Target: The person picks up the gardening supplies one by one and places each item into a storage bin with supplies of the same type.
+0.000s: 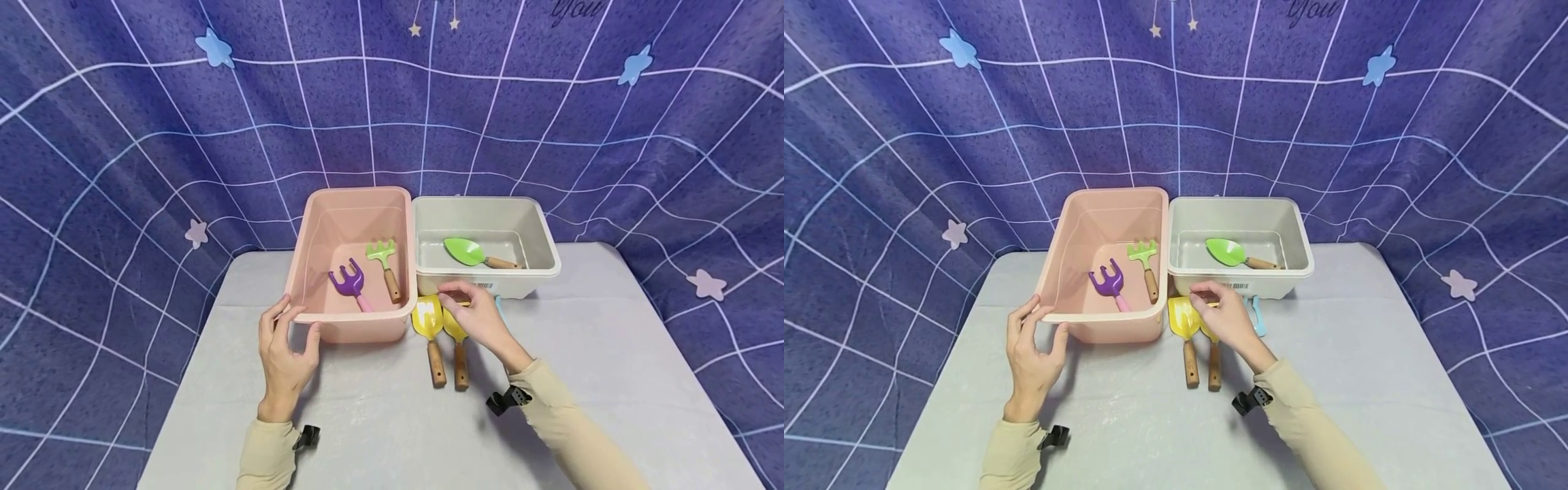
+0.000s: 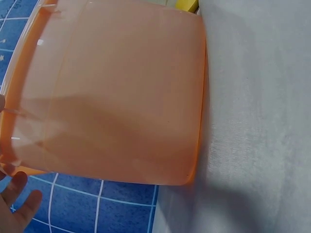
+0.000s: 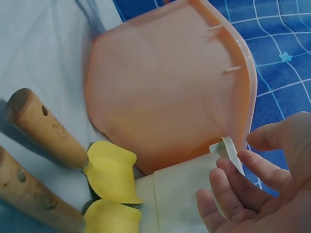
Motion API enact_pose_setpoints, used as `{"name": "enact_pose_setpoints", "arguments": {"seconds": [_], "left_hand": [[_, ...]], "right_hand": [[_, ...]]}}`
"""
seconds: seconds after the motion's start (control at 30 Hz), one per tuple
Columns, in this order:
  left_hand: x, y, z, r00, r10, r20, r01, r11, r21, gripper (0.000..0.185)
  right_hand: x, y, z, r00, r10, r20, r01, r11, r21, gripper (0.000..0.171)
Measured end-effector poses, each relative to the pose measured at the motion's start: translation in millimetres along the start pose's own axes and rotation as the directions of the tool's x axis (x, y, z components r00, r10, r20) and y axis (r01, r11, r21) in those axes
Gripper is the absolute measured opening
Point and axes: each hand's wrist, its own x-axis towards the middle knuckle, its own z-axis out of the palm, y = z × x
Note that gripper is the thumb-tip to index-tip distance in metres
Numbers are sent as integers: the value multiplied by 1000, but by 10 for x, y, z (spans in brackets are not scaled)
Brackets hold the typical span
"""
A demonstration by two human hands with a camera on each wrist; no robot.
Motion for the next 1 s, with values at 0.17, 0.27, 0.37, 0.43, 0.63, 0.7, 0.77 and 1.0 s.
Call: {"name": "enact_pose_setpoints", "arguments": {"seconds": [0.17,0.27,0.37,0.43,0.63,0.7,0.77,1.0], "left_hand": [[3,6,-1,1000,1,-5,-1,1000,1,38],[6,7,0,1000,-1,-7,1,1000,-1,38],[5,4,2,1000,-1,-7,1,1000,-6,38],[5,1,3,1000,1,-5,-1,1000,-7,39],[4,-2,3,1000,-2,-1,2,1000,-7,39],[4,-3,4,1000,-3,-1,3,1000,-8,39],[5,-2,4,1000,-3,0,3,1000,-7,39],[3,-6,8,1000,-2,-1,2,1000,-9,39]], "right_hand": [[-14,38,-5,1000,14,3,-14,1000,2,25],[-28,49,-10,1000,22,5,-22,1000,-3,25],[-41,65,-12,1000,30,6,-30,1000,-4,25],[-51,78,-16,1000,29,7,-29,1000,-7,26],[-68,103,-12,999,45,8,-45,999,-20,29],[-74,115,-11,999,47,10,-47,999,-22,29],[-78,135,-11,999,43,9,-43,999,-24,28],[-82,198,-26,999,40,-3,-40,999,-23,26]]}}
